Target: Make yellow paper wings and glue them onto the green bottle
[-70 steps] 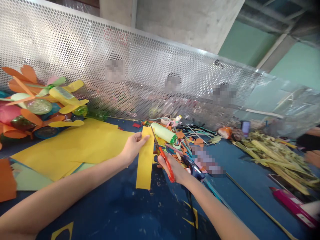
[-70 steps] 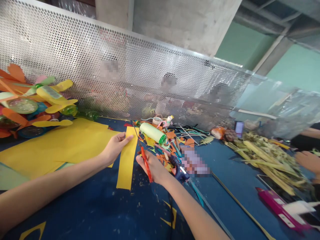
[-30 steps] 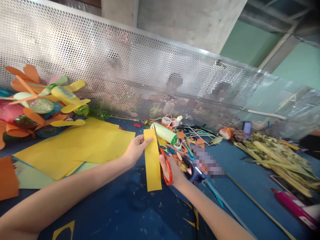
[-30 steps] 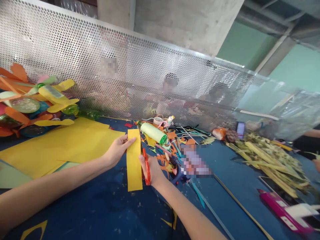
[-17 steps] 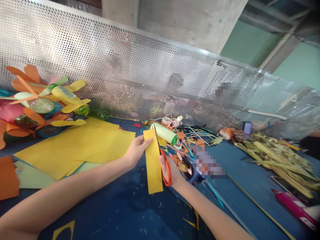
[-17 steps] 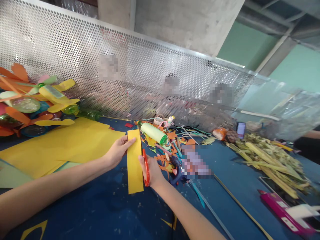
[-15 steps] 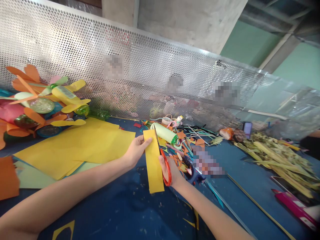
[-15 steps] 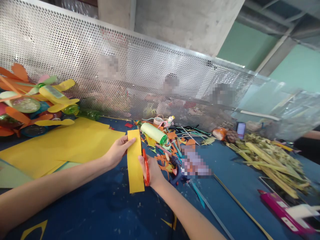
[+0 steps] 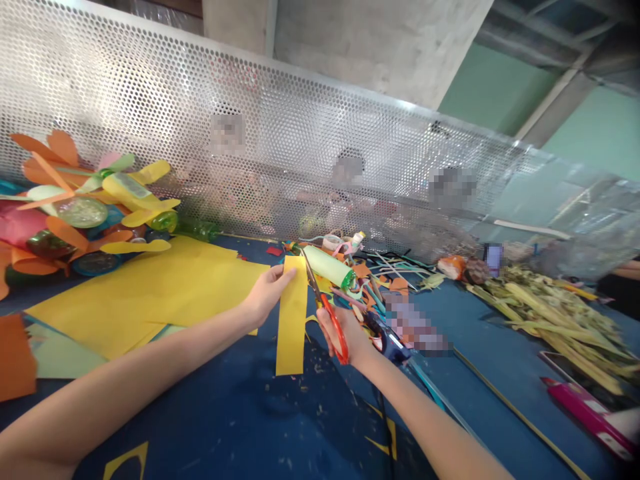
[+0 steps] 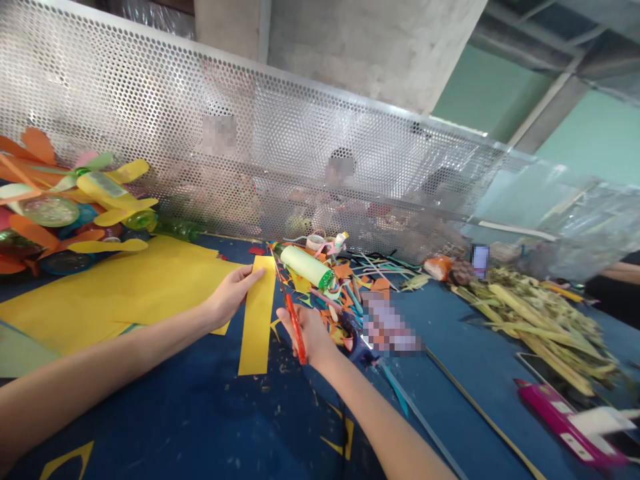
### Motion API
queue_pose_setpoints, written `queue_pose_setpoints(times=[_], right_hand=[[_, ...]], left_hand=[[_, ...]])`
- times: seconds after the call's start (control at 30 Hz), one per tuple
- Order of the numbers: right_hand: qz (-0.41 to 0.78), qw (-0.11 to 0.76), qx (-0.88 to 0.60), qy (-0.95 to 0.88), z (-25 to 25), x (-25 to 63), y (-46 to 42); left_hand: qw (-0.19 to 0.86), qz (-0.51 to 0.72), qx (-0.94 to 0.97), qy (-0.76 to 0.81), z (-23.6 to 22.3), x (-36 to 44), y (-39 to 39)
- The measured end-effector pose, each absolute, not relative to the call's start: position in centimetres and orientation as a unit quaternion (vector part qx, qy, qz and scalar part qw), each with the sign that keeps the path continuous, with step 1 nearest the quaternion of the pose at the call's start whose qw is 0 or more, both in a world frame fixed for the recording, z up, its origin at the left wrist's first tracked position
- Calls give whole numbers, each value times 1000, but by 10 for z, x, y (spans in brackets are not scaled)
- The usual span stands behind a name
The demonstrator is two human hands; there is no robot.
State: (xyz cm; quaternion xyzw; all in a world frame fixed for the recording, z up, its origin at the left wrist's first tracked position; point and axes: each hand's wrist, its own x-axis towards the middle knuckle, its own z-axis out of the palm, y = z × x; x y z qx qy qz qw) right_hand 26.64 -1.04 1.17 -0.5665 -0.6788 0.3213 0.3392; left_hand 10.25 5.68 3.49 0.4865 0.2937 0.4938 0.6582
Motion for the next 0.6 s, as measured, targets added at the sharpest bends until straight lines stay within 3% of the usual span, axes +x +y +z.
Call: queue_pose_setpoints(times=[0.33, 0.6], right_hand=[[299, 315, -567, -700, 16, 276, -8], [262, 323, -526, -742, 16, 275, -10]], left_hand=[[573, 474, 569, 351, 39, 88, 74], [563, 423, 607, 368, 45, 84, 76]])
